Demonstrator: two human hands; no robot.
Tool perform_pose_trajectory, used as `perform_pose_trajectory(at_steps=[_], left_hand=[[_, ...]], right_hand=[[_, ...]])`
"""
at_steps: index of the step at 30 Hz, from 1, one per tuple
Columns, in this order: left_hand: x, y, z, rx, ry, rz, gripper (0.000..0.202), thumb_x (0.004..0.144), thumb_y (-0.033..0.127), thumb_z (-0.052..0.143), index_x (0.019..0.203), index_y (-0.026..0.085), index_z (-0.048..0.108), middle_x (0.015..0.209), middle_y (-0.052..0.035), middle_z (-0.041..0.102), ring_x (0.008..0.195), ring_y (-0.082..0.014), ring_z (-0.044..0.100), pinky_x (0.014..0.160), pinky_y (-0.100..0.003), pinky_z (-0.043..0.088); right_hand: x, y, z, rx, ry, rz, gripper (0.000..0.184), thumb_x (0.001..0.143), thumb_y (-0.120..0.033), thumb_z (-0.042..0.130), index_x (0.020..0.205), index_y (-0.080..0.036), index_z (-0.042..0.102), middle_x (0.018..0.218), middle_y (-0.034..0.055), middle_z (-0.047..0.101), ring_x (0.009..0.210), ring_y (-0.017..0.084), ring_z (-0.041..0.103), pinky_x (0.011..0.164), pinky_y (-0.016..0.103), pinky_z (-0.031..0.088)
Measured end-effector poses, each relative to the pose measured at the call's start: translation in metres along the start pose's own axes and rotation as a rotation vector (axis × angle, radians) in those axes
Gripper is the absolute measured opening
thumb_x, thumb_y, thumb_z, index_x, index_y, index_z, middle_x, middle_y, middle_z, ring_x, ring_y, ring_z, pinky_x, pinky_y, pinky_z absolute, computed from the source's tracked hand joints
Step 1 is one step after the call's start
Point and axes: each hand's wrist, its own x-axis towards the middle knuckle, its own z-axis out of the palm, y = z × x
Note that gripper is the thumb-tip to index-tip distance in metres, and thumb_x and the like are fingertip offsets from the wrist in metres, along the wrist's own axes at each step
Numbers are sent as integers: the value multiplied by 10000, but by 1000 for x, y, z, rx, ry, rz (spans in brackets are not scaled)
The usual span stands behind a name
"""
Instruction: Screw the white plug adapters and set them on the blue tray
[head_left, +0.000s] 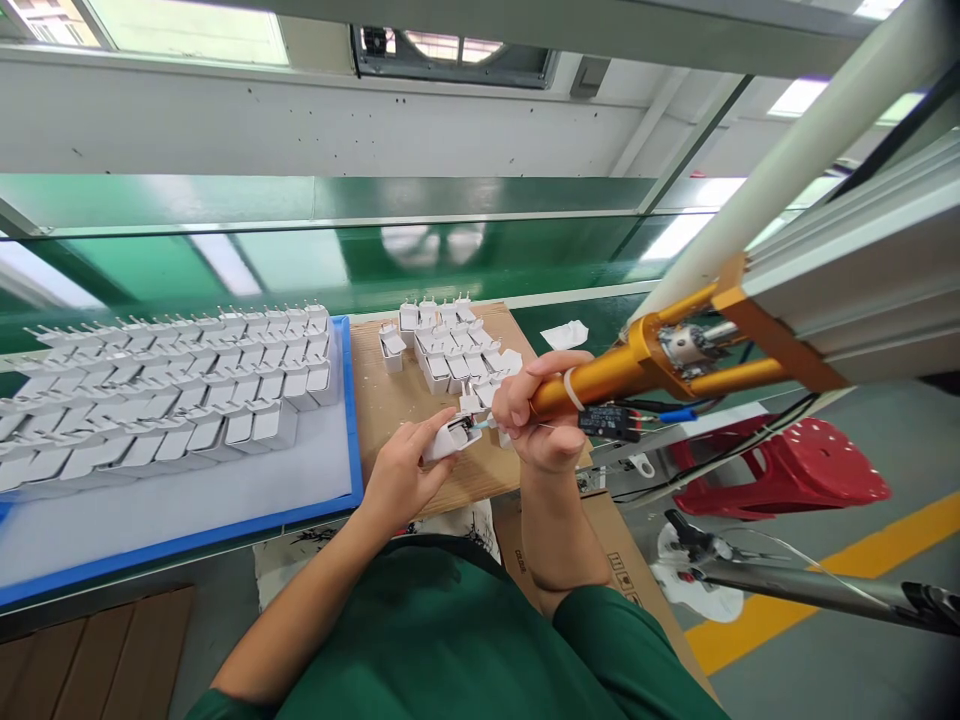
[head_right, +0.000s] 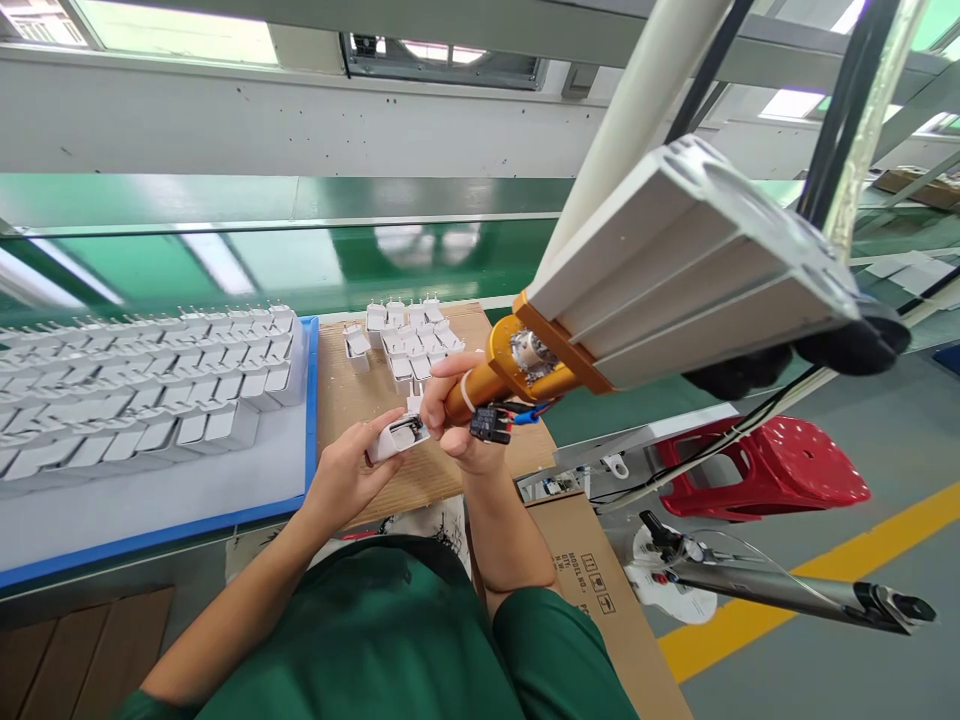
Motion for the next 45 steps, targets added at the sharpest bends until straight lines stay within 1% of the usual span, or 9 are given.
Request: perform_pose_trajectory(at_steps=[7, 15, 25, 29, 33, 36, 39, 42, 45], left_hand=[[-1, -1, -1, -8, -6, -9, 473, 903, 219, 655, 1373, 204, 610, 893, -24, 707, 707, -163, 581, 714, -266, 508], [-1, 0, -3, -9, -10, -19, 466, 904, 216, 646, 1368, 200, 608, 927, -37, 719, 750, -175, 613, 728, -275, 511], [-1, 0, -3, -12, -22, -35, 469, 906, 225, 642, 1373, 200, 610, 945, -39, 726, 738, -173, 604, 761, -293, 526], [-1, 0, -3, -21, -23, -39, 474, 901, 213, 645, 1373, 185, 612, 961, -49, 735, 749, -174, 610, 783, -299, 533], [-2, -1, -3, -62, -33, -79, 473, 895, 232, 656, 1366, 207, 621, 1000, -57, 753, 772, -182, 637, 784, -308, 540], [-3, -4, 1, -178, -37, -143, 462, 889, 274, 673, 1346, 218, 633, 1125, -76, 760, 905, -214, 690, 824, -325, 554], [-5, -10, 13, -435, -50, -263, 472, 866, 325, 715, 1320, 221, 636, 1212, -73, 748, 996, -227, 714, 870, -333, 580], [-7, -15, 30, -730, -51, -374, 527, 823, 376, 774, 1297, 202, 624, 1171, -79, 754, 1005, -225, 722, 900, -348, 598], [-7, -17, 42, -874, -21, -392, 552, 774, 407, 825, 1245, 198, 629, 1103, -72, 753, 962, -211, 714, 896, -352, 598]], right_hand=[[-1, -1, 3, -7, -6, 10, 460, 822, -654, 698, 1123, -316, 619, 592, -94, 481, 364, 73, 381, 345, 206, 379], [-2, -2, 3, -24, -1, 15, 467, 820, -666, 691, 1118, -316, 612, 591, -94, 484, 356, 74, 376, 332, 206, 365], [-1, -2, 4, -8, -6, 13, 449, 826, -643, 703, 1120, -315, 617, 596, -94, 478, 362, 71, 360, 323, 201, 333], [-1, -3, 3, 5, -11, 12, 450, 829, -640, 702, 1124, -309, 619, 607, -91, 484, 379, 70, 367, 347, 207, 363], [-1, -4, 2, -39, -13, 5, 481, 807, -674, 698, 1112, -313, 608, 595, -91, 486, 364, 83, 365, 342, 231, 381], [-2, -4, 3, -56, 4, 15, 495, 788, -697, 699, 1092, -319, 602, 584, -90, 481, 352, 91, 360, 335, 251, 389], [-3, -3, 6, -79, 44, 47, 552, 734, -758, 699, 1050, -320, 586, 559, -97, 456, 335, 97, 339, 315, 268, 379], [-5, 1, 11, -79, 55, 62, 616, 692, -821, 676, 1030, -318, 571, 537, -104, 425, 319, 97, 311, 284, 269, 337], [-5, 3, 16, -61, 30, 84, 629, 677, -825, 684, 1034, -322, 565, 537, -105, 424, 323, 99, 314, 283, 272, 336]])
